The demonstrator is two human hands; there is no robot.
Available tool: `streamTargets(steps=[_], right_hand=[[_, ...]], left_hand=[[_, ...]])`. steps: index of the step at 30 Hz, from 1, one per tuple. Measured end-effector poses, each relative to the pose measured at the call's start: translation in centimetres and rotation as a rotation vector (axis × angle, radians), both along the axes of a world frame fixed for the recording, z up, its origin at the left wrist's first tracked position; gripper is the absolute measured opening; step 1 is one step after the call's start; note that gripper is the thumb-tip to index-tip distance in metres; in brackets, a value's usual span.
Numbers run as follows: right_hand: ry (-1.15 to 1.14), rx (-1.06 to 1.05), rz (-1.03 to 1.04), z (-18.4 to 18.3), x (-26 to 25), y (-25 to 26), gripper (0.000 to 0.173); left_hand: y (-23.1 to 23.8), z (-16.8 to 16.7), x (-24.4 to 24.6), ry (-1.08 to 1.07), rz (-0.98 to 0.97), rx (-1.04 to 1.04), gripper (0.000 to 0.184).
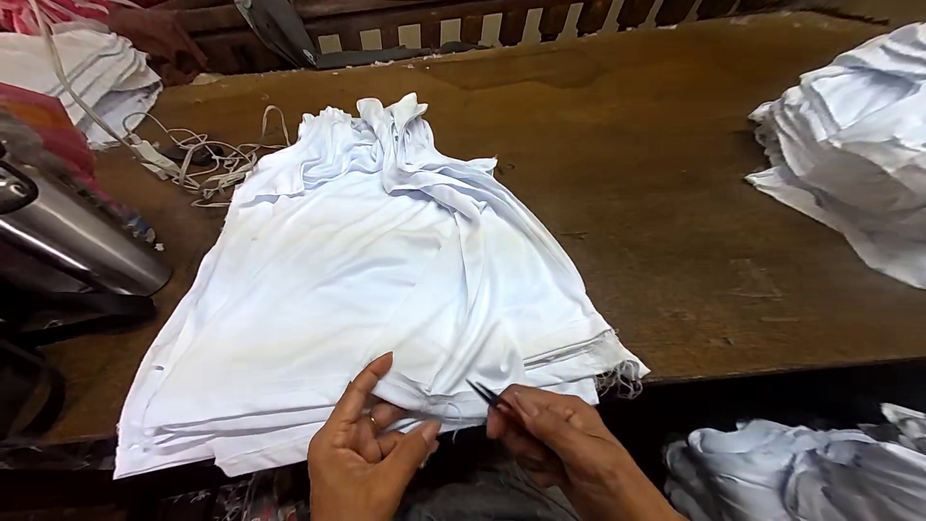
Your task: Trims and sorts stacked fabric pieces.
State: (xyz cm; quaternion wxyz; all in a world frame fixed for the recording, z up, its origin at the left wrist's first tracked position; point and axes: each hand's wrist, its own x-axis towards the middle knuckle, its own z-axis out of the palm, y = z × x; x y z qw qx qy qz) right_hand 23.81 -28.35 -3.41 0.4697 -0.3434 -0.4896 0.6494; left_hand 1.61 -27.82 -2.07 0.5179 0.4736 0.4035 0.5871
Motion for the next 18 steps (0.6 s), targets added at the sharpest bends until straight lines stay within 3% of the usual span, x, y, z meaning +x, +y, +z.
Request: streamTargets(steps=[3, 7, 9, 13, 18], right_hand=[[-0.190, 0.084, -0.169, -0.4, -0.4, 0.0, 0.021], [-0.270, 0.131, -0.207, -0.7, -1.6, 0.0, 0.035], [-0.249, 0.117, -0.195, -0.6, -2.2, 0.3, 0.033], [-0.234, 0.219, -0.217, -0.8, -3.0, 0.2, 0.010], [-0.385, 0.606, -0.197, -0.9, -2.4, -0.6, 0.008]], left_hand=[[0.2, -0.1, 1.1, -0.030, 0.109, -0.033, 0.063], [0.0, -0.7, 1.1, -0.048, 0.024, 0.010, 0.040], [-0.3, -0.7, 0.9, -0.018, -0.019, 0.022, 0.030], [-0.8, -0.6, 1.0, -0.004, 0.011, -0.007, 0.031], [-0.7, -0.9, 0.9, -0.035, 0.011, 0.047, 0.037]])
